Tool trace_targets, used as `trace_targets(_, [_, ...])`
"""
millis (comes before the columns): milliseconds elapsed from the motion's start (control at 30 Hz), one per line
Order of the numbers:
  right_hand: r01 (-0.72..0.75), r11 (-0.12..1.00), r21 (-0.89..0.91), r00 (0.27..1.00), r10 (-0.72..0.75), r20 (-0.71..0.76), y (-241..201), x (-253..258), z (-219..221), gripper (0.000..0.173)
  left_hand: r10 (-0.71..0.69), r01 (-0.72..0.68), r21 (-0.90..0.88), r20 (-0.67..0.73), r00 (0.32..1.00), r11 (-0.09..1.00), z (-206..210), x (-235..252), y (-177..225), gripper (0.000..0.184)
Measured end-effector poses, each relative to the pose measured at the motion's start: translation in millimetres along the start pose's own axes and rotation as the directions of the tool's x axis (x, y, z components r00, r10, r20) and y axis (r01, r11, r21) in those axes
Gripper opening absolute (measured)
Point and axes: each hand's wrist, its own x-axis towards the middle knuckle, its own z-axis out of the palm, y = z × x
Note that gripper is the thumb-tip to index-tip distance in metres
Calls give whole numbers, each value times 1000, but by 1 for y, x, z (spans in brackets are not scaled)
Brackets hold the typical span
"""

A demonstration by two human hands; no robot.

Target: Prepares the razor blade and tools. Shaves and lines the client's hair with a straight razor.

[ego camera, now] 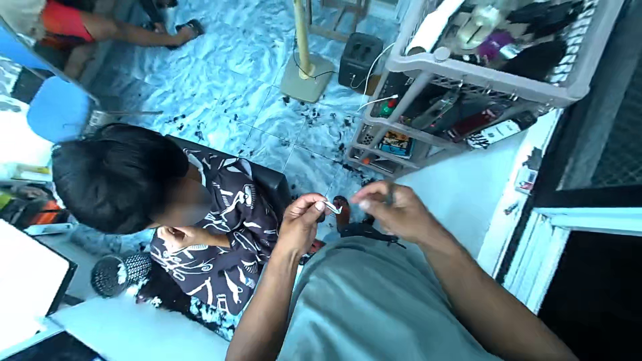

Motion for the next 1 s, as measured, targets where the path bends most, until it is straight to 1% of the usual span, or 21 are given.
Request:
trace_targets(33, [-8,999,32,995,5,98,-5,10,13,22,-5,5,-16,7,1000,1000,1,-2,2,11])
trace_targets(67, [-28,998,53,987,19,160,-8,16,23,20,-5,5,-24,0,1000,1000,2,-4,3,12])
trace_targets(133, [-82,993,89,977,63,201,-11,23,39,16,12,-12,-11,-35,999,1000,2,-10,5,12])
trace_targets(200, [-109,986,128,977,82,199,-10,24,49,14,50,-46,52,-73,996,998,1,-17,7,13])
trace_targets(267, [-122,982,147,978,93,186,-9,23,57,14,110,-92,161,-103,989,983,0,-25,8,18])
trace_targets(333, [-141,980,138,978,115,176,-10,22,66,15,172,-131,263,-142,975,956,-1,-31,9,19])
trace_targets(467, [-177,977,119,970,153,187,-11,22,78,16,200,-119,372,-189,961,921,-6,-43,13,19])
trace_targets(600, [-214,969,124,955,180,236,-10,21,89,15,203,-104,414,-205,957,904,-14,-57,17,20])
trace_targets(800, [-313,923,225,922,239,303,-10,18,106,10,159,-37,426,-254,954,904,-21,-76,25,21])
trace_targets(900, [-355,903,241,907,270,324,-11,16,115,5,158,-34,409,-276,948,912,-25,-84,26,22])
trace_targets(1000, [-373,901,223,901,293,321,-11,13,124,6,194,-57,414,-298,935,909,-27,-90,23,22])
